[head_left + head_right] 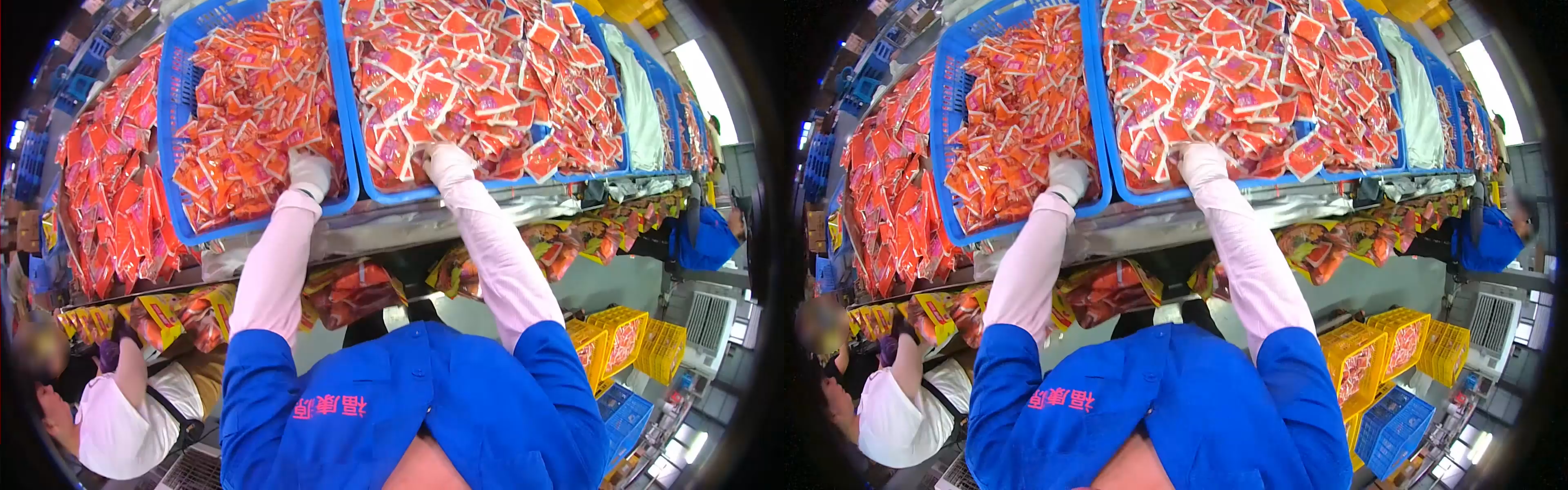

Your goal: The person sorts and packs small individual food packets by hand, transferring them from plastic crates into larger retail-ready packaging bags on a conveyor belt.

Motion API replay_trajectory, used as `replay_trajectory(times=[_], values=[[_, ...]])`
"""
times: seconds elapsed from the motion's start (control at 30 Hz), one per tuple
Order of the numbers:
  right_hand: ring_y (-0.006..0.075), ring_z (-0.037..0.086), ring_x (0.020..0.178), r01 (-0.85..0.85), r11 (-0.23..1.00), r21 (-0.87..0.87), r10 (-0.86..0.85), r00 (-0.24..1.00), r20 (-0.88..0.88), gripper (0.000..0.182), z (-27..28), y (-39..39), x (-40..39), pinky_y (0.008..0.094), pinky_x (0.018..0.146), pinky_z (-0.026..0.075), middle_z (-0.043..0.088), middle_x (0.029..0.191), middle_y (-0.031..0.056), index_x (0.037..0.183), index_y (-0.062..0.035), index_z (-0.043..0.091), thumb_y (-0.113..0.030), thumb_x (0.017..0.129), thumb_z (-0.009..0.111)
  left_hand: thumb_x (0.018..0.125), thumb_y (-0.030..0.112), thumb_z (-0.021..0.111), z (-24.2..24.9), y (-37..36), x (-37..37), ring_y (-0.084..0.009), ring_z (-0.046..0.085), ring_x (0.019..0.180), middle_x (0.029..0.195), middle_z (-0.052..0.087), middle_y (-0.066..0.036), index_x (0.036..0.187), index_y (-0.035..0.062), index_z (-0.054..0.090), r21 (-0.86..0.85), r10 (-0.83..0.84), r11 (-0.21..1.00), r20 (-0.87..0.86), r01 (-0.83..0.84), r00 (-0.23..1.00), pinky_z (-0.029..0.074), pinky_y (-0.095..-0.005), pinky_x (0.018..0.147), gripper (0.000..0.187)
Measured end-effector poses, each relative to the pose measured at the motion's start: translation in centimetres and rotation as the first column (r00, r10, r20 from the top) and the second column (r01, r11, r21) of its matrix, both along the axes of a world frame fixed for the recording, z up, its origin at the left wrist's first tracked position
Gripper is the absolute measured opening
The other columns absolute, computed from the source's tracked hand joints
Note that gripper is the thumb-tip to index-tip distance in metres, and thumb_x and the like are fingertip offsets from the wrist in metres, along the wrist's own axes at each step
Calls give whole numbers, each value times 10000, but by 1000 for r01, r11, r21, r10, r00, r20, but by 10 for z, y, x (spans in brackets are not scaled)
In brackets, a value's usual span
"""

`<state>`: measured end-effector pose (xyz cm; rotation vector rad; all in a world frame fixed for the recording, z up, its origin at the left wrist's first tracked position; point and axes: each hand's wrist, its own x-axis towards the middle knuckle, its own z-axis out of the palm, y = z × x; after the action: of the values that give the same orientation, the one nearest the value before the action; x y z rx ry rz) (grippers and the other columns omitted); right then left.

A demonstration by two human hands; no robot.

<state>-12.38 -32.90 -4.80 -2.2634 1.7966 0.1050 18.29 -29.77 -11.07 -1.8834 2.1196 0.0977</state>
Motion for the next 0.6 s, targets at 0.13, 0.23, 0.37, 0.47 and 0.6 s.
replay_trajectory(times=[0.13,0.23,0.37,0.47,0.6], values=[[359,692,912,50,996,-77,-27,961,276,211,56,21,-29,474,833,535,704,868,202,902,-30,688,-192,767,691,869,189,619,30,35,42,-362,671,848,885,710,-147,931,85,715,-336,-82,933,-555,-133,828,529,-437,767,155],[386,680,951,89,995,39,-97,901,423,307,57,13,-49,474,857,525,695,939,242,1005,-33,667,-216,763,716,991,89,566,129,85,6,-76,578,846,907,613,3,1015,27,673,375,329,852,-926,-365,-184,491,-249,730,126],[361,657,1108,269,955,122,-292,921,258,351,-40,-32,-7,435,945,530,678,1184,225,1183,-45,663,-205,871,648,998,61,565,169,149,-75,-36,560,947,1046,645,11,1161,7,656,292,260,945,-943,-145,-208,490,-240,827,194],[377,669,1055,40,988,153,-53,995,87,322,36,-3,-13,452,948,527,695,1115,224,1114,-49,708,-177,829,630,896,16,640,179,204,-139,-161,647,999,1083,685,-49,1074,13,655,14,16,1000,-997,-26,70,513,-297,882,179],[288,710,856,59,983,175,-144,841,522,287,116,39,-66,398,787,550,719,894,180,1031,-72,729,-270,846,635,718,120,748,143,242,-183,-284,637,1034,978,678,-70,941,74,641,-327,-395,917,-684,226,613,458,-438,1038,252]])
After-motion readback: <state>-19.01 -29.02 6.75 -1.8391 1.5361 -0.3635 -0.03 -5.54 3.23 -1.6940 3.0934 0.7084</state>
